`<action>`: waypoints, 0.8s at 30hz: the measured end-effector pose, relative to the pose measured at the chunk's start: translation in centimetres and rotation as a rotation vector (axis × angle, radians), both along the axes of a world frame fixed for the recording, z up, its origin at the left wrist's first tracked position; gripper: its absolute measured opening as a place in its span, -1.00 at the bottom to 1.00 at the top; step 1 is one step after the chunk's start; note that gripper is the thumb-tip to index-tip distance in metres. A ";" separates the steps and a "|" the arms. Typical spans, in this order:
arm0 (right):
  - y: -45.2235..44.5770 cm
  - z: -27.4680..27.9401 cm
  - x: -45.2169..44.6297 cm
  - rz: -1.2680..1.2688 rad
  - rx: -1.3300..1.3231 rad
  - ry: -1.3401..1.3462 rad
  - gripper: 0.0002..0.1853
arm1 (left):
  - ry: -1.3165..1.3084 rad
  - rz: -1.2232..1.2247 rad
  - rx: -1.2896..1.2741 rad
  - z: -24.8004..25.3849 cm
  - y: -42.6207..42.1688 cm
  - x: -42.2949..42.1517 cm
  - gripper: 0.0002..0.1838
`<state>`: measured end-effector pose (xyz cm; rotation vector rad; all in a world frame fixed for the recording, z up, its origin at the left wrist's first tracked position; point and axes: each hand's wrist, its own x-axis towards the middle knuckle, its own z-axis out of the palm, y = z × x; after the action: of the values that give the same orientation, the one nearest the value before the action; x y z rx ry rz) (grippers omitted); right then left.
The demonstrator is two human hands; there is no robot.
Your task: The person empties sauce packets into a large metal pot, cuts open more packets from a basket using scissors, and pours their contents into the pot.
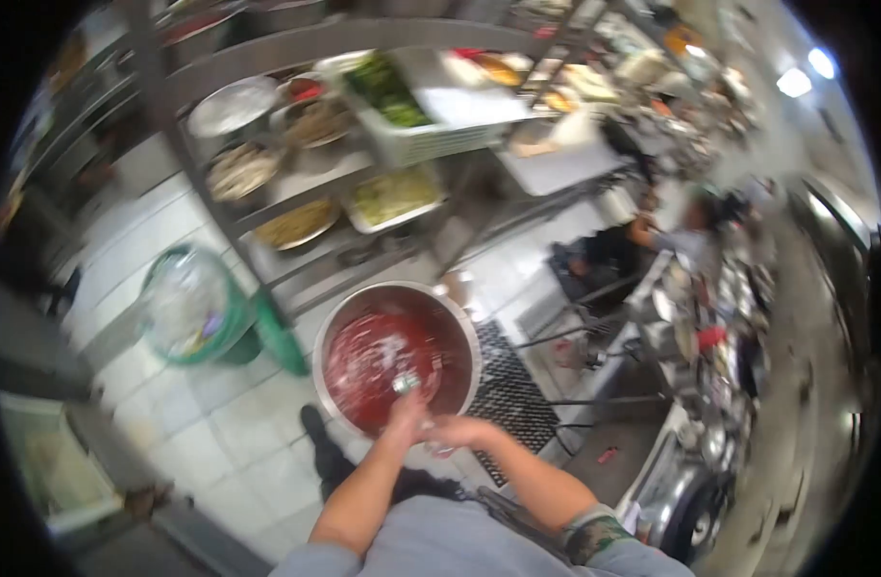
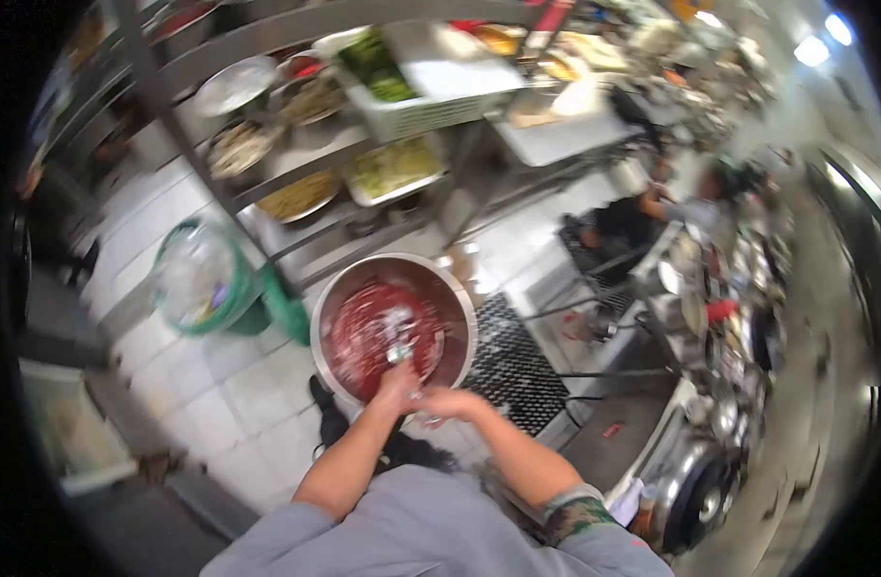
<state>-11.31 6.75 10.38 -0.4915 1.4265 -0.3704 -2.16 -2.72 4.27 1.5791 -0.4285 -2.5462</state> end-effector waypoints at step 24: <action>-0.2 -3.5 4.0 -0.593 -0.009 -0.088 -0.60 | 0.078 0.065 -0.159 -2.8 -2.1 0.4 -0.66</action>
<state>-7.35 6.58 6.85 -0.0445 1.4670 -0.8609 -1.76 -4.87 1.51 1.4110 -0.5464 -2.4482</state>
